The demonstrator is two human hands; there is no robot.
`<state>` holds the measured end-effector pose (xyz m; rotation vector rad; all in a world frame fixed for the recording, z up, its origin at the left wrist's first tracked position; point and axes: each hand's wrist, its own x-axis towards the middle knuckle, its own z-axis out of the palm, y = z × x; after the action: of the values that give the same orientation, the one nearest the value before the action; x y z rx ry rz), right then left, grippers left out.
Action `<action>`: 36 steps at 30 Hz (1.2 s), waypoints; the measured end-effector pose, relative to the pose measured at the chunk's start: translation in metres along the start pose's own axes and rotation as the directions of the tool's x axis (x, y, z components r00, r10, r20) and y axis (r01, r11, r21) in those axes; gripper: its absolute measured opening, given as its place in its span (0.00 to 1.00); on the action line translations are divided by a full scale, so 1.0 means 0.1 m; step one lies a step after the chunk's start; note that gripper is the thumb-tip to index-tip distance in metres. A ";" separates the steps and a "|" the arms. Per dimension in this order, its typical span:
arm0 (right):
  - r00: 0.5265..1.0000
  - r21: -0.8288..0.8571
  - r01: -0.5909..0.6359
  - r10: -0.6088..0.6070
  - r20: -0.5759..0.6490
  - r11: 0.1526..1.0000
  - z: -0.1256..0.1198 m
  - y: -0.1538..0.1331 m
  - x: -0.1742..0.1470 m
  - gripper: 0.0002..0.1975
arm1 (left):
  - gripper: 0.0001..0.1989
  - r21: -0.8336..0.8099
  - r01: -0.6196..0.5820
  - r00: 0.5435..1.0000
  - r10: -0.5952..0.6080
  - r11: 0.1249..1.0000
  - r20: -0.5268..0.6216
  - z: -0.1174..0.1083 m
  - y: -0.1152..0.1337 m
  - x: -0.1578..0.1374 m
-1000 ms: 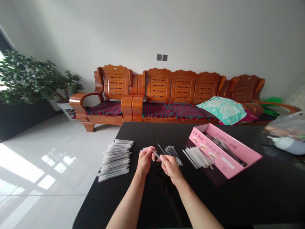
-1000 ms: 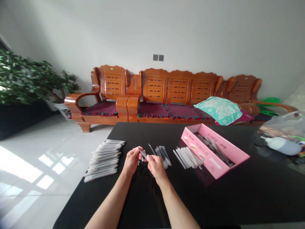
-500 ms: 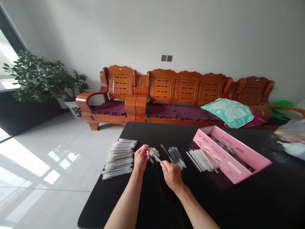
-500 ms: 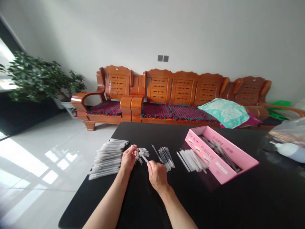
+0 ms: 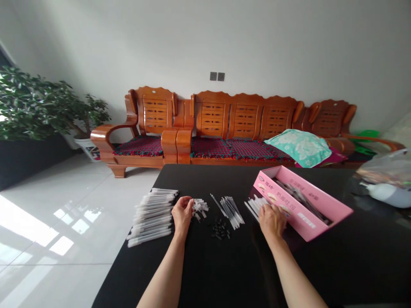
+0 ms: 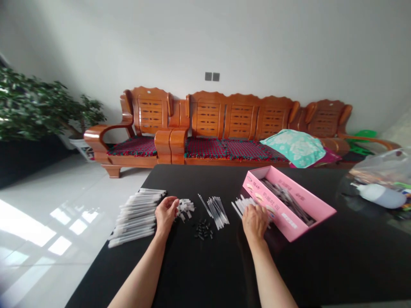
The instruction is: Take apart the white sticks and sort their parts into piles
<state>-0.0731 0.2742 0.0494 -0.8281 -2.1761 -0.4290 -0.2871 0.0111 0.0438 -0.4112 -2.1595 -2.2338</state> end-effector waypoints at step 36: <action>0.973 0.488 0.161 -0.056 -0.222 0.858 0.01 -0.90 -0.13 0.06 | 0.08 0.749 -0.331 0.937 0.102 0.575 0.335 -1.50 0.46 -0.34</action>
<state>-0.1283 0.2032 0.0351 -0.3527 -2.0123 0.0166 -0.2736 -0.1451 0.0798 -0.8778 -2.7413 -0.9145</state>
